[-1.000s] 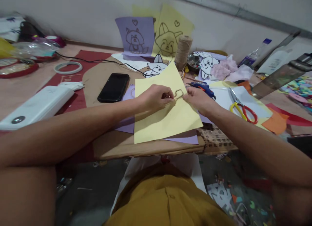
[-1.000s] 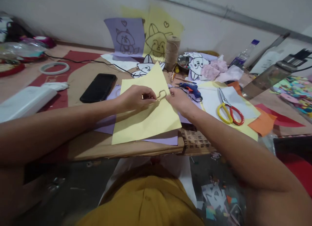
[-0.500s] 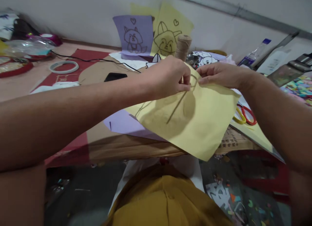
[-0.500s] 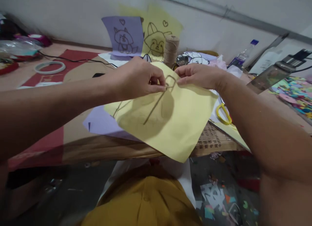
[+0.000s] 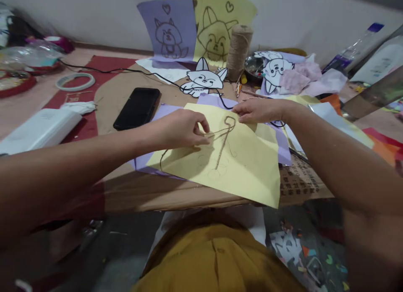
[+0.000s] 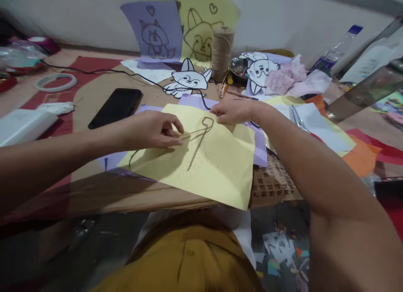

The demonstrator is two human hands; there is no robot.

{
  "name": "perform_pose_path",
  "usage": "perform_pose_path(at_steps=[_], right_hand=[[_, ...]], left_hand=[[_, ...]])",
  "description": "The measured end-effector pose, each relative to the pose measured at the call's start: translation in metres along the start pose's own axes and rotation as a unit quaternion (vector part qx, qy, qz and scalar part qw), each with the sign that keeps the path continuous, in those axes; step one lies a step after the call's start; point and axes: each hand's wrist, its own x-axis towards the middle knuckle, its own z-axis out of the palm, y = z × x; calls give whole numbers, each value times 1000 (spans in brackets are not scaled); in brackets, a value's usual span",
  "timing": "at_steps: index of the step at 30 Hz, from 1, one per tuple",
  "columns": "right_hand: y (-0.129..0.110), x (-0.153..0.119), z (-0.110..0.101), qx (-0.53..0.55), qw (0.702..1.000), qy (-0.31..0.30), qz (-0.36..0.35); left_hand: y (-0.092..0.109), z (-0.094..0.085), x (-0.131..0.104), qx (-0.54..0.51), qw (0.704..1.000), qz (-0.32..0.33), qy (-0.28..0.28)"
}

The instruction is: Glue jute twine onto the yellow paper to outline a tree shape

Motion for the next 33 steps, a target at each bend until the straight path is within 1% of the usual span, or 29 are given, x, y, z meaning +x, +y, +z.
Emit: perform_pose_path(at_steps=[2, 3, 5, 6, 8, 10, 13, 14, 16, 18, 19, 20, 22, 23, 24, 25, 27, 30, 32, 33], right_hand=[[5, -3, 8, -22, 998, 55, -8], [7, -6, 11, -24, 996, 81, -9], [8, -11, 18, -11, 992, 122, -2], [8, -14, 20, -2, 991, 136, 4], [6, -19, 22, 16, 990, 138, 16], [3, -25, 21, 32, 991, 126, 22], [0, -31, 16, 58, 992, 112, 25], [0, -33, 14, 64, 991, 112, 25], [-2, -38, 12, 65, 990, 125, 24], [-4, -43, 9, 60, 986, 156, 27], [-6, -47, 8, 59, 982, 177, 34], [-7, -51, 6, 63, 977, 198, 45], [-10, -61, 2, 97, 966, 227, 80], [-11, -66, 0, 120, 960, 233, 98], [-11, -71, -3, 139, 956, 234, 112], [-11, -76, -5, 152, 953, 231, 121], [-7, -82, -8, 171, 953, 216, 129], [-2, -83, -9, 191, 960, 164, 120], [-2, -77, -7, 167, 974, 122, 87], [-3, -73, -5, 144, 982, 103, 64]], left_hand=[[-7, -10, -20, -48, 998, -6, -42], [-10, -15, -30, -69, 995, -16, -76], [-14, -29, -46, -68, 989, -7, -127], [-15, -36, -52, -58, 988, -8, -144], [-15, -51, -58, -37, 987, -24, -153], [-11, -64, -57, -27, 988, -49, -147], [5, -75, -50, -42, 993, -48, -101], [13, -76, -48, -65, 994, -37, -84], [30, -75, -48, -156, 985, -55, -49], [43, -72, -50, -241, 968, -62, -41], [47, -70, -51, -255, 964, -64, -36], [48, -69, -53, -247, 966, -62, -32], [42, -67, -53, -166, 984, -54, -17], [37, -66, -52, -98, 994, -47, -14], [31, -65, -51, -29, 998, -48, 2], [24, -65, -49, 31, 997, -57, 30], [13, -66, -46, 141, 979, -95, 115], [6, -74, -39, 246, 940, -121, 205], [2, -81, -31, 283, 923, -116, 232], [0, -83, -26, 296, 921, -101, 231]])
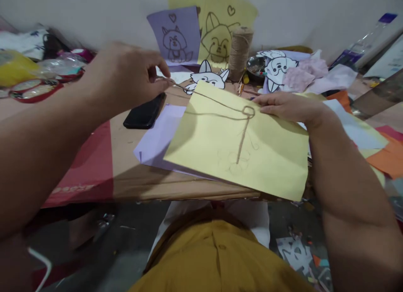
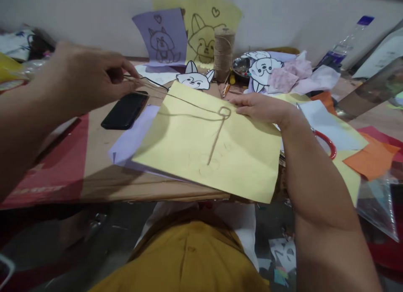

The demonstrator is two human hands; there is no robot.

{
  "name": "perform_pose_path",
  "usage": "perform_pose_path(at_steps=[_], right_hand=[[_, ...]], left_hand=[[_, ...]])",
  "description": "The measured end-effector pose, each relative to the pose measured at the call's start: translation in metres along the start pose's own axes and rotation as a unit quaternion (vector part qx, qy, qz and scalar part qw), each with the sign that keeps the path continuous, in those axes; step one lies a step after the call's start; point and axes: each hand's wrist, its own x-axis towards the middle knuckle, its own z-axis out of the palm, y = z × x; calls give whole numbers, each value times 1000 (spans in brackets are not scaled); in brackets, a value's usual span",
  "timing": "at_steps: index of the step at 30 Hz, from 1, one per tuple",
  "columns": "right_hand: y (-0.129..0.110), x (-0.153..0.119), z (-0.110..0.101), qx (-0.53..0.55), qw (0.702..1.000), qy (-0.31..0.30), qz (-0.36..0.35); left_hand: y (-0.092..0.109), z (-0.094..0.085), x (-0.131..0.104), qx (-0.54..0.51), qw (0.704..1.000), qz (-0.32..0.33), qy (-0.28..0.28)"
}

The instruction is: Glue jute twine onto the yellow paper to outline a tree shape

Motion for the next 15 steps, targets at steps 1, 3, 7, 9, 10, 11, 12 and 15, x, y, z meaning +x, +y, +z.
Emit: perform_pose_path(at_steps=[1, 3, 7, 9, 10, 11, 12, 15], right_hand=[[-2, 4, 4, -23, 999, -17, -22], [-7, 11, 12, -63, 996, -39, -58], [-12, 21, 30, -124, 989, -40, -77], [-9, 23, 37, -148, 987, -18, -62], [-7, 24, 40, -159, 986, -4, -52], [-5, 25, 43, -168, 985, 9, -43], [-3, 26, 45, -174, 984, 20, -36], [1, 26, 52, -185, 982, 27, -39]], left_hand=[[-1, 3, 5, 4, 1000, 19, -10], [-2, 10, 11, 10, 998, 49, -44], [14, 21, 8, 43, 984, 101, -142], [32, 24, 1, 8, 983, 84, -162], [43, 27, -2, -29, 979, 122, -162], [55, 31, -6, -89, 973, 161, -140], [66, 36, -10, -146, 961, 196, -132], [94, 58, -18, -238, 941, 195, -143]])
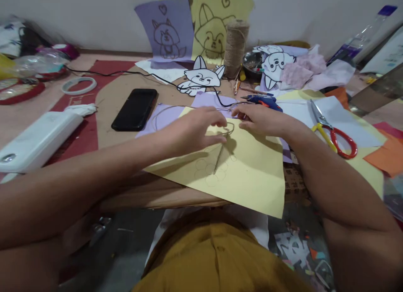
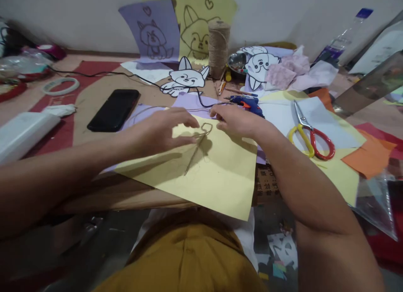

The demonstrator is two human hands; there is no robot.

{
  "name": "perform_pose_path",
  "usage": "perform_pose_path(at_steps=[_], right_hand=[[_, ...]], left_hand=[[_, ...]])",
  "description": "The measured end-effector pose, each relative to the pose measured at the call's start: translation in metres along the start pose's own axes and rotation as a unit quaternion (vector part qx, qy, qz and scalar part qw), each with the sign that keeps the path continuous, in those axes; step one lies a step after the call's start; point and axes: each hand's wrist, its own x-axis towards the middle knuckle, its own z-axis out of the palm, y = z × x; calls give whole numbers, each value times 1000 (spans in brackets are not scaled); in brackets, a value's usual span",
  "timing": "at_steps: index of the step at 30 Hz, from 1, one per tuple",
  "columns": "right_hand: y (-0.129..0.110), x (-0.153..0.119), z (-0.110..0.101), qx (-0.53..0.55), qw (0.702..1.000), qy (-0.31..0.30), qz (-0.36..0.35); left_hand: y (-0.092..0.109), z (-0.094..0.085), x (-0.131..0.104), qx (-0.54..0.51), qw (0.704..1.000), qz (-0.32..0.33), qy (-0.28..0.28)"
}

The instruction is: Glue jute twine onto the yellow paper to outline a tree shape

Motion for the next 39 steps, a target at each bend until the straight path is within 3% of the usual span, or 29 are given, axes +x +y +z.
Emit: perform_pose_path(at_steps=[3, 5, 10, 16, 30, 39], right_hand=[[-5, -3, 5, -17, 999, 32, -18], [-11, -7, 6, -11, 998, 63, -29], [-26, -11, 9, 31, 996, 74, -46], [-26, -10, 14, 30, 997, 51, -41], [-28, -10, 15, 60, 997, 50, 2], [-35, -10, 18, 87, 994, 67, 13]], left_hand=[[-1, 24, 7, -11, 999, -39, -34], [-7, 31, 10, -20, 998, -40, -40], [-14, 30, 20, 5, 999, -27, -46], [-17, 32, 27, 38, 998, -36, -24], [-26, 46, 22, -41, 997, -56, 41], [-25, 45, 24, -27, 997, -71, 28]])
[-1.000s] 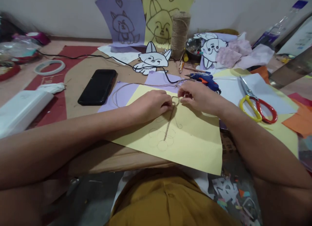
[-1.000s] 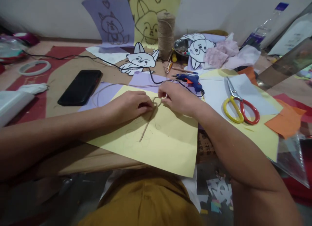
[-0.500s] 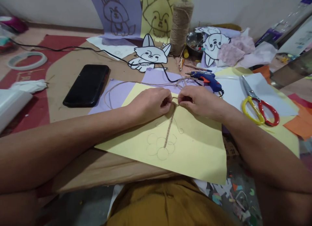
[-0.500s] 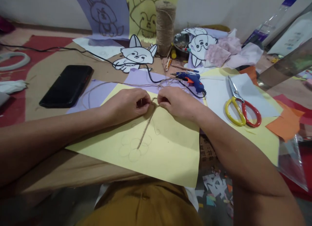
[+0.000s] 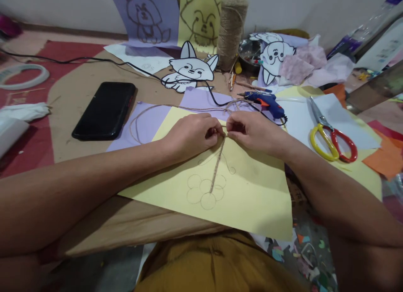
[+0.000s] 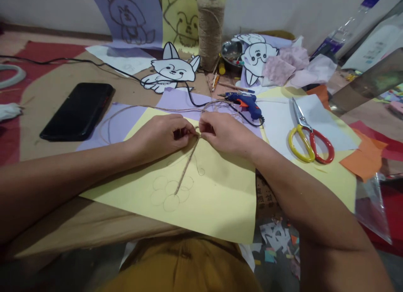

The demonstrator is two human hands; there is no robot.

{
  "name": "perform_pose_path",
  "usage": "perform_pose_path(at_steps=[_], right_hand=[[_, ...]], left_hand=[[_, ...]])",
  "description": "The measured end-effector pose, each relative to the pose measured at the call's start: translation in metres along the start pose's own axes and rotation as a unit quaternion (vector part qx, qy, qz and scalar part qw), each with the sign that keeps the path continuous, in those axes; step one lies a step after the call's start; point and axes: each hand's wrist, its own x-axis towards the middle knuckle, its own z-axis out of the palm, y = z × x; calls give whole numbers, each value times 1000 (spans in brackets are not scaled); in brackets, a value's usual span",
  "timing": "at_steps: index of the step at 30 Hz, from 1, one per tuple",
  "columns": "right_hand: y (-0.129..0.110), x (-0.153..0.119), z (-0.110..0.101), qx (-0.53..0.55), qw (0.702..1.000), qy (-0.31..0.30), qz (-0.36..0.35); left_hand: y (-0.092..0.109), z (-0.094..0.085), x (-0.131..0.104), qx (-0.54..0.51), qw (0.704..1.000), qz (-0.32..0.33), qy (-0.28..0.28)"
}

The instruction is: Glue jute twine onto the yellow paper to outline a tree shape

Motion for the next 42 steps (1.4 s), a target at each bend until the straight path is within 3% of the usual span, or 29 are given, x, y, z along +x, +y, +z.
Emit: perform_pose_path(at_steps=[8, 14, 20, 28, 34, 42], right_hand=[[1, 1, 1, -1, 1000, 8, 9], [5, 1, -4, 12, 1000, -12, -23], [-1, 1, -1, -16, 1000, -15, -6], [-8, 0, 3, -49, 998, -7, 25], [-1, 0, -1, -14, 999, -26, 23], [-4, 0, 1, 2, 999, 0, 52]], left_hand=[[-3, -1, 1, -24, 999, 12, -17], [-3, -1, 4, -29, 999, 16, -8], [-1, -1, 4, -57, 998, 14, 0], [0, -3, 13, -92, 995, -27, -4], [2, -3, 19, -112, 992, -58, -9], [4, -5, 20, -108, 992, -70, -13]])
